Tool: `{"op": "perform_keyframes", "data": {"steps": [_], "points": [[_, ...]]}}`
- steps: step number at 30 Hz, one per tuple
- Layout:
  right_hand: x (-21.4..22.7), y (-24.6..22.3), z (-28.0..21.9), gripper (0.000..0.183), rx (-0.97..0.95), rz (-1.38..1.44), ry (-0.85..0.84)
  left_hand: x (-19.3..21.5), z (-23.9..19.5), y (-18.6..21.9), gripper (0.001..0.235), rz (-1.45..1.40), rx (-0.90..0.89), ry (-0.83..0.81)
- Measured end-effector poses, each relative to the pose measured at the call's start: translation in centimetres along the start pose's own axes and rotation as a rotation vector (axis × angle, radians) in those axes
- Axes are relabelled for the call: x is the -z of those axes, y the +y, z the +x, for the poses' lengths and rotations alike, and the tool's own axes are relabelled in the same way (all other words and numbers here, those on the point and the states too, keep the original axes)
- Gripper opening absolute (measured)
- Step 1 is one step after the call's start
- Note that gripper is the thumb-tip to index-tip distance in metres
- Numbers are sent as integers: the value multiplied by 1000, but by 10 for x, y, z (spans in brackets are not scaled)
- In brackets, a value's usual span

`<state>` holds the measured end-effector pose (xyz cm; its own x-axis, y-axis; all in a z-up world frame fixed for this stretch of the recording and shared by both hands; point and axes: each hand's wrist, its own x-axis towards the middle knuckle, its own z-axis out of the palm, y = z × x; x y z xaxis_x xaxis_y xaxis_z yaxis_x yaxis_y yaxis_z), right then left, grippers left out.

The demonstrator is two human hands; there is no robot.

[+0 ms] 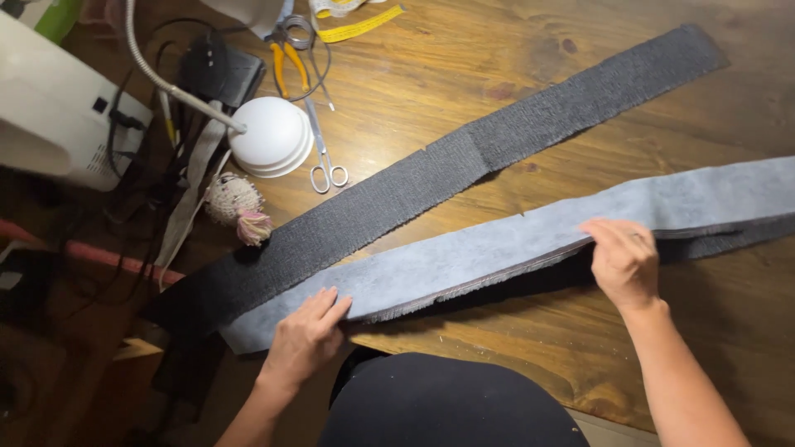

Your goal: Cutting a strip of fabric with scissors and pinning it to other fabric components on a wooden workbench.

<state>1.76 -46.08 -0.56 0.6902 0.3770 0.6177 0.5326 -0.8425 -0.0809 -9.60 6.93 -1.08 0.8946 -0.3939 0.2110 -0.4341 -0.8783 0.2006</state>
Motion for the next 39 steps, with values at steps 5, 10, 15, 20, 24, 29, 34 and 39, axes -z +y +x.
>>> {"op": "perform_keyframes", "data": {"steps": [5, 10, 15, 20, 24, 29, 34, 39], "points": [[6, 50, -18, 52, -106, -347, 83, -1, -11, -34, 53, -288, 69, -54], [16, 114, -44, 34, -390, -283, 108, 13, -14, -46, 23, -659, 201, -113], [11, 135, -21, 14, -700, 214, 347, 31, -20, -43, 17, -628, 363, 2], [12, 149, 8, 12, -321, -115, 227, 96, -35, -65, 12, -218, 507, 284], [-41, 137, 32, 15, -201, -10, 16, 124, -25, -97, 29, -97, 737, 147], [-77, 125, 34, 33, -200, -182, -26, 145, 8, -92, 58, -64, 1043, -266], [-21, -14, 159, 91, -214, 446, -297, 181, 66, -34, 19, -230, 206, 10], [-31, -157, 198, 58, 289, 856, -473, 208, 165, 52, 14, -73, -579, 289]]}}
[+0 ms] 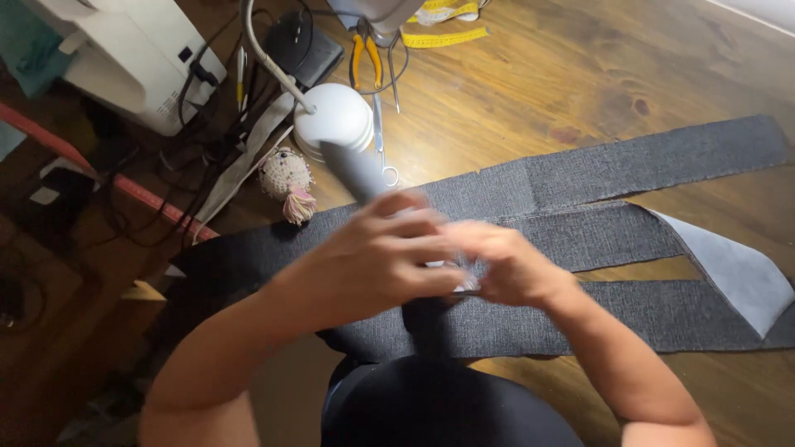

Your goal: Cutting a strip of fabric with scissors and pinning it to other fabric components on a wooden workbench.

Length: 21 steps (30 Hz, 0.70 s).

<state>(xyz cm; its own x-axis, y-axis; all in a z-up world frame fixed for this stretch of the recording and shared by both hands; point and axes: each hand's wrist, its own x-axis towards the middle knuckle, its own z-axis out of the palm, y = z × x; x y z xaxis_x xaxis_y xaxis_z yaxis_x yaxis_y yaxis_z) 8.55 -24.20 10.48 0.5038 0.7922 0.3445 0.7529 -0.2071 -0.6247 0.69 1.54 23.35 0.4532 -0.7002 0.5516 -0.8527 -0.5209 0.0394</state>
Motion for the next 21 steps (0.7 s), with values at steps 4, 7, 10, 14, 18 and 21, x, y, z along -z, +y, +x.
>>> {"op": "perform_keyframes", "data": {"steps": [4, 7, 10, 14, 18, 21], "points": [[5, 8, -14, 21, -30, 150, -21, -24, 40, -12, 16, 55, -38, 254], [63, -56, -3, 29, -303, 536, 248, -38, 32, -4, 41, 1, 313, 625], [102, -51, 17, 12, -295, 1119, 972, -80, 43, 25, 97, -635, 353, 936], [160, -72, 22, 14, -351, 1178, 1257, -151, 76, 60, 131, -1073, 585, 470], [201, -87, 29, 21, -64, 1002, 935, -196, 113, 63, 107, -1145, 787, 438], [231, -101, 24, 22, -101, 966, 969, -249, 117, 72, 75, -1256, 915, 360]]}}
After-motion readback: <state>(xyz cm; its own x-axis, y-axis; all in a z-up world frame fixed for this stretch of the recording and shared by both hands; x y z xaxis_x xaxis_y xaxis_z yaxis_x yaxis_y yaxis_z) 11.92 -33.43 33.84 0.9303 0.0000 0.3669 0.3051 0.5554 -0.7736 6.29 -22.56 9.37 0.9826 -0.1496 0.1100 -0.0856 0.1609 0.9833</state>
